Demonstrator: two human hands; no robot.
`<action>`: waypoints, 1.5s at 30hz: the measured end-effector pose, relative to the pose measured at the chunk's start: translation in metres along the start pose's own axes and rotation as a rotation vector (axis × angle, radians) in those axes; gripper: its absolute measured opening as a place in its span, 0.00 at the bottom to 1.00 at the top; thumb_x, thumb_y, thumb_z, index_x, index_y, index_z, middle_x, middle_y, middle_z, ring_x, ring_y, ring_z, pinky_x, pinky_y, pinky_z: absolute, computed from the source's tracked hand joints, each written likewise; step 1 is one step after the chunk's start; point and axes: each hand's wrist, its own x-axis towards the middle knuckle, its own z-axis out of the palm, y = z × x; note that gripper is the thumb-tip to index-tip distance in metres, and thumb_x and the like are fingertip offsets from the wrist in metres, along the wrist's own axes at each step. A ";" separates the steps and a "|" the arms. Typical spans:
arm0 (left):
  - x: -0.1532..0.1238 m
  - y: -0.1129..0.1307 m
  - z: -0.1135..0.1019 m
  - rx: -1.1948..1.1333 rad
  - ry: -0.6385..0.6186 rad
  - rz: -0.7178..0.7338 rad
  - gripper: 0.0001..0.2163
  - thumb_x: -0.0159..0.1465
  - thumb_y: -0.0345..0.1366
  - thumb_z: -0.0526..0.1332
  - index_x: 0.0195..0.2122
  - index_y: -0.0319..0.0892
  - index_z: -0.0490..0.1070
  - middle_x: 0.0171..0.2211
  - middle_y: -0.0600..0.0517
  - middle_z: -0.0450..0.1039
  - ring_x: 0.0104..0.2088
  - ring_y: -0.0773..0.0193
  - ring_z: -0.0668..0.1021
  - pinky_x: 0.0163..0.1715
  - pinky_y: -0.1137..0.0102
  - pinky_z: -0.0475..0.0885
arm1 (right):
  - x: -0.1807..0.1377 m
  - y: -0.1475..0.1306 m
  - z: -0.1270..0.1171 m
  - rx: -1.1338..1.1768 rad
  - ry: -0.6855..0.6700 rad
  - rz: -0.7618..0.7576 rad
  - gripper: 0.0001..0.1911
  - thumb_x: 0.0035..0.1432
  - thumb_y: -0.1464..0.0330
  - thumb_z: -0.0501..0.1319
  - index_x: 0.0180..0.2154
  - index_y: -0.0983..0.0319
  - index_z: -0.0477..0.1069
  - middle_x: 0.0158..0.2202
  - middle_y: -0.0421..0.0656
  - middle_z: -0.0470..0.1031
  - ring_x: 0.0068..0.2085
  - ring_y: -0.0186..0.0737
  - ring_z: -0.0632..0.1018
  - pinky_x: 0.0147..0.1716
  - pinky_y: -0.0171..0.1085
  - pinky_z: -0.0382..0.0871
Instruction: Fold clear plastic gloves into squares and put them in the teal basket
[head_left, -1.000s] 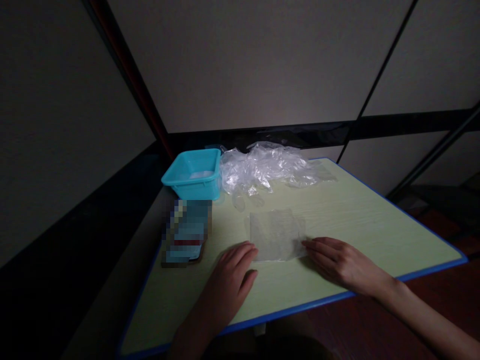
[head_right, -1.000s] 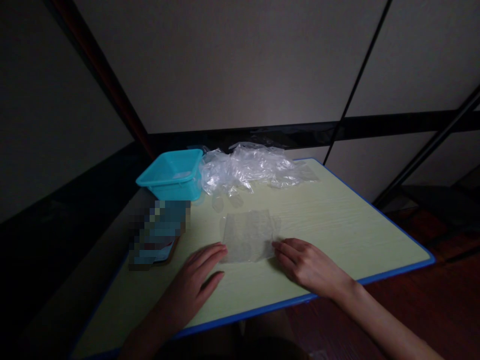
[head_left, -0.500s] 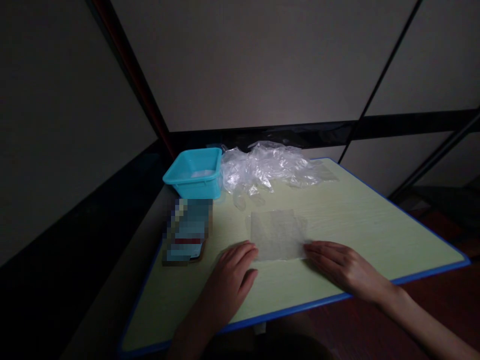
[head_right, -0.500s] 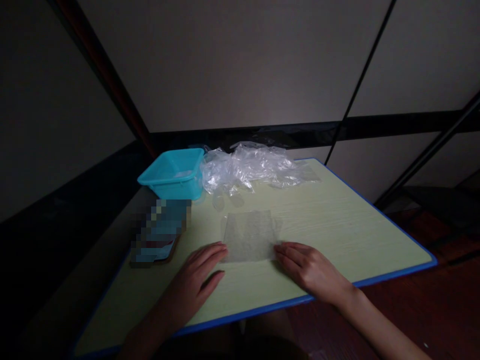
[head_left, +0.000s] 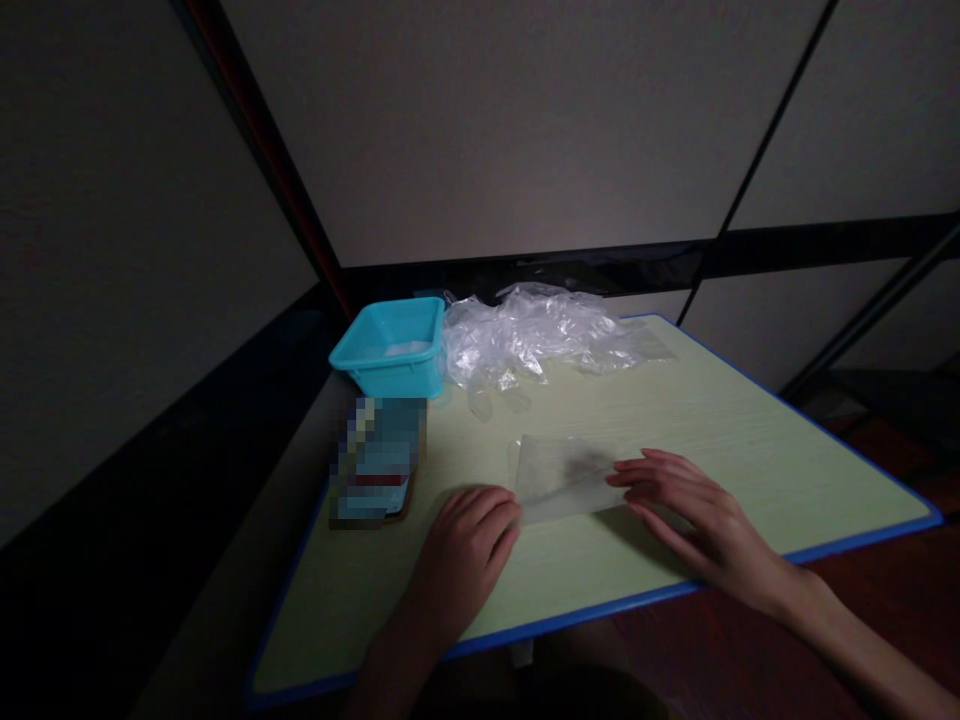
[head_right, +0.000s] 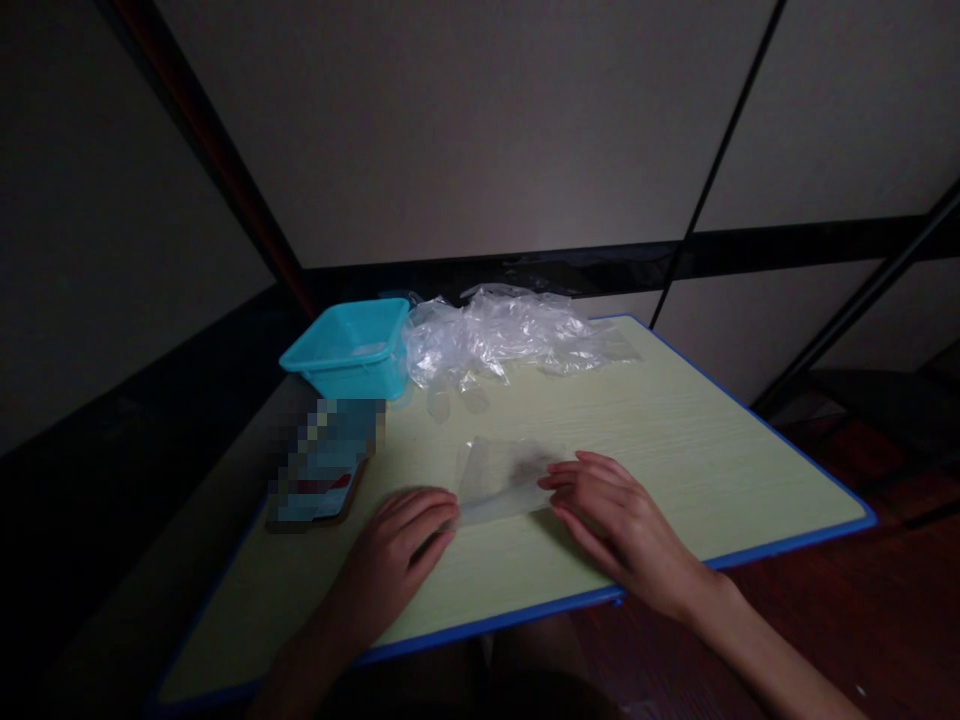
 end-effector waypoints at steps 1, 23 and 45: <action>0.001 0.001 0.000 -0.009 0.007 0.006 0.06 0.58 0.25 0.58 0.36 0.40 0.70 0.36 0.49 0.73 0.38 0.59 0.74 0.40 0.61 0.69 | 0.001 -0.001 -0.001 0.028 0.001 0.018 0.08 0.59 0.74 0.52 0.40 0.62 0.68 0.41 0.45 0.75 0.45 0.39 0.74 0.48 0.44 0.67; 0.008 0.039 -0.035 -0.905 0.205 -0.559 0.07 0.59 0.39 0.55 0.28 0.42 0.61 0.21 0.59 0.66 0.16 0.72 0.70 0.16 0.77 0.66 | 0.017 -0.021 -0.021 0.559 0.182 0.478 0.09 0.56 0.64 0.58 0.29 0.63 0.69 0.18 0.38 0.70 0.19 0.30 0.71 0.17 0.28 0.63; 0.112 -0.051 0.015 -0.236 -0.214 -0.424 0.05 0.60 0.30 0.58 0.37 0.36 0.70 0.37 0.48 0.71 0.39 0.58 0.75 0.39 0.63 0.70 | 0.020 0.034 0.036 0.843 -0.135 0.849 0.10 0.49 0.63 0.58 0.24 0.62 0.62 0.16 0.38 0.70 0.17 0.33 0.72 0.17 0.33 0.66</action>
